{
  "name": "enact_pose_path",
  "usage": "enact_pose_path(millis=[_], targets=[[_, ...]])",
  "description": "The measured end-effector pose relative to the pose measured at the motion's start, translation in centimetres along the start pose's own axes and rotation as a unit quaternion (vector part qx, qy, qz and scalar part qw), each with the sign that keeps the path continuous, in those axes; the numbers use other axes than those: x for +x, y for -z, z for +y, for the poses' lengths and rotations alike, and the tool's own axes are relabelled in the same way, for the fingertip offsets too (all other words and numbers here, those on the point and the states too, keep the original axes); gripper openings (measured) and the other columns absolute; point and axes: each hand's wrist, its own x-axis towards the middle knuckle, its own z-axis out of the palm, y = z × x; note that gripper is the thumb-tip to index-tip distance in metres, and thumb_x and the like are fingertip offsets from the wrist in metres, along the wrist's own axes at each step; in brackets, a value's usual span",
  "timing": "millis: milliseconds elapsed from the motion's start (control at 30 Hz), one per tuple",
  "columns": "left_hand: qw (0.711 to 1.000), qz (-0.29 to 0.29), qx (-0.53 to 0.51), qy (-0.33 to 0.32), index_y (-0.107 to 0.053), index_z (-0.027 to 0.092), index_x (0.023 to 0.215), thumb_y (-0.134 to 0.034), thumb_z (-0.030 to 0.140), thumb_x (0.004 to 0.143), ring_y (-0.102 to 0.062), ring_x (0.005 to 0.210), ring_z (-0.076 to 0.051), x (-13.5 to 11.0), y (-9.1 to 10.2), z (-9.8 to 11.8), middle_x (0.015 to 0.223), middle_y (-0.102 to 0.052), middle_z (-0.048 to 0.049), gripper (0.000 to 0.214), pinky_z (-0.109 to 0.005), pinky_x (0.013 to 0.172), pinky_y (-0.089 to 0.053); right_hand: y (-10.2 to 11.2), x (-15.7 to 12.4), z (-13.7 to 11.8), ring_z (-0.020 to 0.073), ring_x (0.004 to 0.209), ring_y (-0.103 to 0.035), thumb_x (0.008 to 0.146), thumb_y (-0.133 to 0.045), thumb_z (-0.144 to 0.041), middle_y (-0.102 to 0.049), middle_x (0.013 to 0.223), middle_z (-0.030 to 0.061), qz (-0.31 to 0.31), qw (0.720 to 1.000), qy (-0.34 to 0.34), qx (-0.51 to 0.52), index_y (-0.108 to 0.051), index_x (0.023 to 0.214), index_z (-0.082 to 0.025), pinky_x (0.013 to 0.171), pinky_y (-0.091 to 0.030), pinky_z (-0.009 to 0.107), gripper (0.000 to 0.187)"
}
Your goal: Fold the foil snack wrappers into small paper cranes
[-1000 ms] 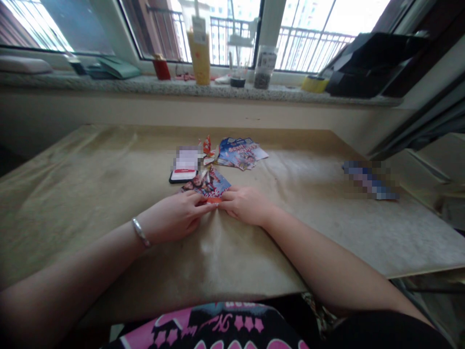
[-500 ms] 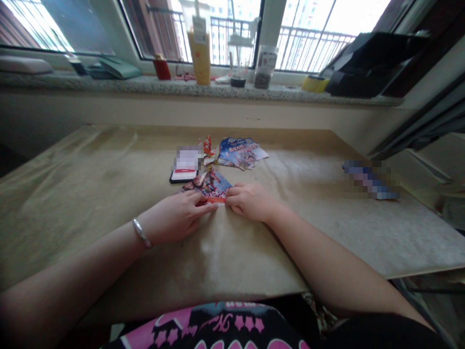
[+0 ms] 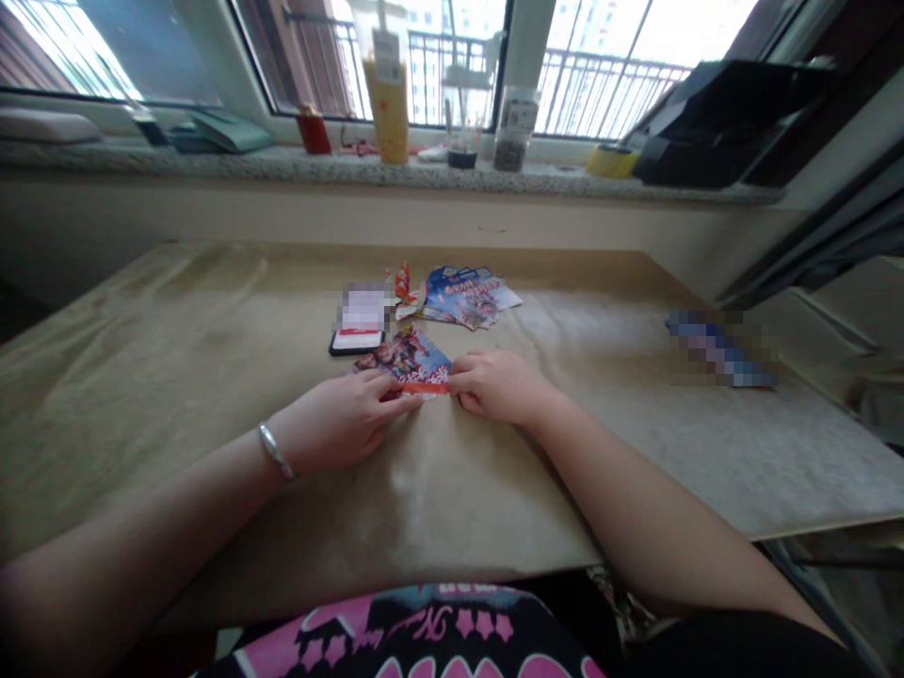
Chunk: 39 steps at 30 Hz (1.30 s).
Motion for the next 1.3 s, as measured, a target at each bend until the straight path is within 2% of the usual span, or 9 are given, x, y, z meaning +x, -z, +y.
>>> enact_pose_path(millis=[300, 533, 867, 1100, 1200, 1300], targets=[[1.0, 0.016, -0.017, -0.005, -0.056, 0.021, 0.122, -0.048, 0.018, 0.079, -0.055, 0.087, -0.023, 0.0, -0.4, -0.3, 0.096, -0.058, -0.012, 0.043, -0.036, 0.075, -0.047, 0.8, -0.8, 0.4, 0.0131, 0.072, -0.059, 0.077, -0.051, -0.016, -0.068, 0.085, 0.0027, -0.021, 0.998, -0.058, 0.007, -0.069, 0.078, -0.022, 0.06, -0.035, 0.025, 0.019], [1.0, 0.006, -0.012, -0.003, -0.054, 0.022, 0.124, -0.049, 0.02, 0.08, -0.056, 0.088, -0.023, 0.0, -0.3, -0.3, 0.097, -0.059, -0.0116, 0.045, -0.035, 0.076, -0.046, 1.0, -1.1, 0.8, 0.012, 0.07, -0.059, 0.076, -0.052, -0.018, -0.068, 0.088, 0.0004, -0.031, 0.997, -0.072, -0.006, -0.069, 0.078, -0.024, 0.056, -0.031, 0.024, 0.018], [1.0, 0.027, -0.009, -0.008, -0.055, 0.022, 0.124, -0.048, 0.02, 0.081, -0.056, 0.089, -0.023, -0.1, -0.6, -0.4, 0.097, -0.058, -0.0113, 0.044, -0.036, 0.078, -0.045, 1.4, -1.7, 1.3, 0.0126, 0.071, -0.061, 0.074, -0.053, -0.016, -0.07, 0.088, 0.0002, -0.038, 0.996, -0.079, 0.014, -0.07, 0.074, -0.024, 0.058, -0.035, 0.024, 0.018], [1.0, 0.022, 0.004, -0.013, -0.053, 0.023, 0.126, -0.048, 0.019, 0.081, -0.055, 0.09, -0.023, -0.1, -0.6, -0.5, 0.098, -0.058, -0.0107, 0.045, -0.036, 0.078, -0.046, 0.9, -1.8, 1.4, 0.0139, 0.074, -0.062, 0.074, -0.052, -0.014, -0.069, 0.088, 0.0022, -0.018, 0.994, -0.101, 0.046, -0.068, 0.074, -0.021, 0.063, -0.04, 0.024, 0.017], [0.999, 0.029, -0.003, -0.014, -0.054, 0.023, 0.126, -0.048, 0.019, 0.082, -0.055, 0.092, -0.023, -0.1, -0.7, -0.6, 0.099, -0.058, -0.0101, 0.044, -0.036, 0.08, -0.046, 0.4, -1.8, 1.5, 0.0138, 0.074, -0.06, 0.075, -0.051, -0.012, -0.067, 0.086, 0.0035, 0.018, 0.99, -0.116, 0.073, -0.067, 0.078, -0.019, 0.066, -0.042, 0.025, 0.018], [0.998, 0.049, -0.013, -0.022, -0.055, 0.024, 0.124, -0.048, 0.019, 0.084, -0.054, 0.095, -0.022, 0.0, -1.0, -0.8, 0.103, -0.059, -0.0091, 0.041, -0.036, 0.085, -0.045, 0.0, -1.4, 1.2, 0.0155, 0.079, -0.06, 0.078, -0.052, -0.014, -0.067, 0.088, 0.0048, 0.056, 0.992, -0.086, 0.077, -0.069, 0.085, -0.02, 0.071, -0.044, 0.027, 0.019]])
